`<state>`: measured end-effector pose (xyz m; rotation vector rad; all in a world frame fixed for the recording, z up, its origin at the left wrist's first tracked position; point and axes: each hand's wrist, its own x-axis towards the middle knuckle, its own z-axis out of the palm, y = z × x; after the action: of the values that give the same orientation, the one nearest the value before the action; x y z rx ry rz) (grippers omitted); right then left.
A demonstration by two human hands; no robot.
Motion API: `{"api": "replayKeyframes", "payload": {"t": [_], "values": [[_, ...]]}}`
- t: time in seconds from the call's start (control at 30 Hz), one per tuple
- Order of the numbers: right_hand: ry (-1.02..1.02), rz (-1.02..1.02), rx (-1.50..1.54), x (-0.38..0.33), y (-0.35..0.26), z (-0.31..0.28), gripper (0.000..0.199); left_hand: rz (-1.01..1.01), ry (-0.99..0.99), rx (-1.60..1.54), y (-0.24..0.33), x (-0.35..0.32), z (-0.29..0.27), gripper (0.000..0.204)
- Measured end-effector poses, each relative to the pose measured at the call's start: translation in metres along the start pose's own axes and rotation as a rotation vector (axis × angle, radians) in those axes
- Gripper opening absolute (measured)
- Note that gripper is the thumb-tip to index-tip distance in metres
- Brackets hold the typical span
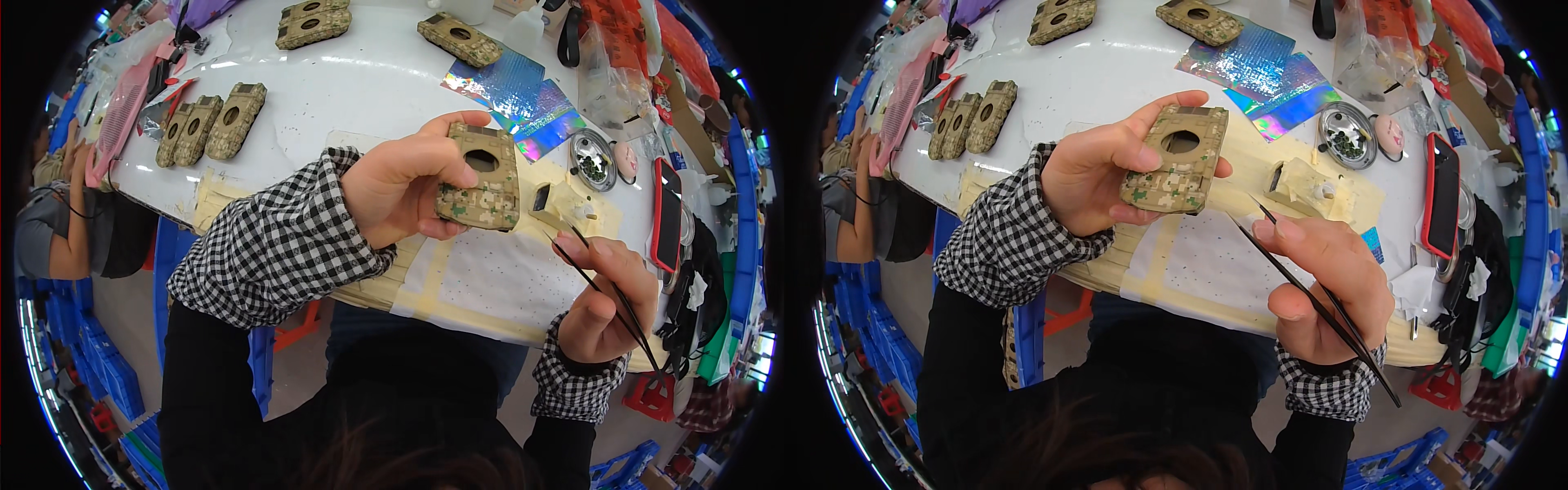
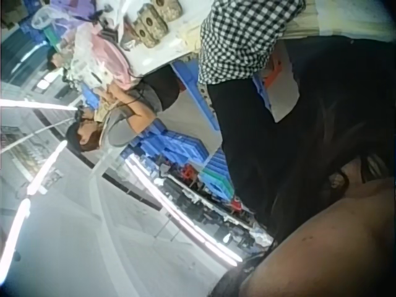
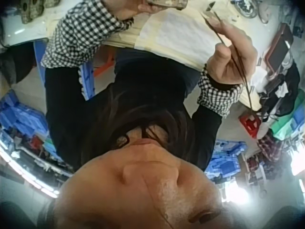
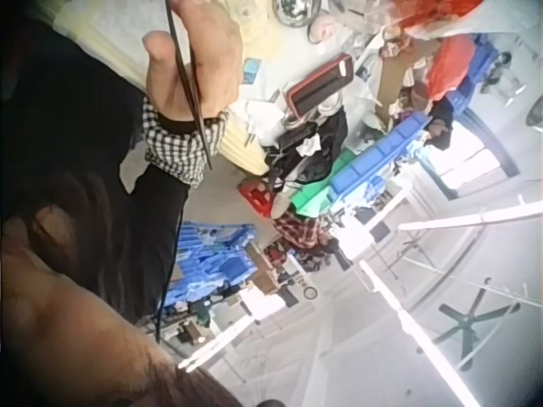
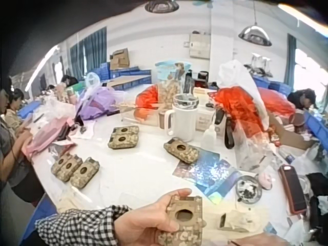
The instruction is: Applying detailed components and detailing a small toy tank using tweezers and a thin tool.
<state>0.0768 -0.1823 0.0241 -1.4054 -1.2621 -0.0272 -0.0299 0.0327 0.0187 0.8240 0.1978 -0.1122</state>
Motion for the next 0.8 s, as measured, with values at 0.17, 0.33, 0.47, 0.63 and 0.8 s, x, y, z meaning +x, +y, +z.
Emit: {"api": "replayKeyframes", "payload": {"t": [0.17,0.33,0.47,0.63,0.8], "values": [[0.000,0.008,-0.002,0.0002,-0.0005,0.0002,0.044,0.004,0.009,0.024,0.0005,-0.0011,0.0019,0.067],[0.002,0.010,-0.001,-0.0006,-0.0007,0.0008,0.044,0.017,0.021,0.078,0.0000,-0.0018,0.0026,0.069],[-0.006,0.006,-0.006,-0.0001,-0.0003,-0.0003,0.044,0.025,0.020,0.105,-0.0003,-0.0011,0.0035,0.071],[0.010,-0.008,0.018,0.0008,0.0000,0.0002,0.041,0.076,-0.031,0.123,-0.0004,-0.0034,0.0034,0.079],[-0.001,-0.044,-0.010,0.0011,0.0020,-0.0026,0.039,0.234,-0.033,0.325,-0.0078,0.0021,0.0026,0.089]]}}
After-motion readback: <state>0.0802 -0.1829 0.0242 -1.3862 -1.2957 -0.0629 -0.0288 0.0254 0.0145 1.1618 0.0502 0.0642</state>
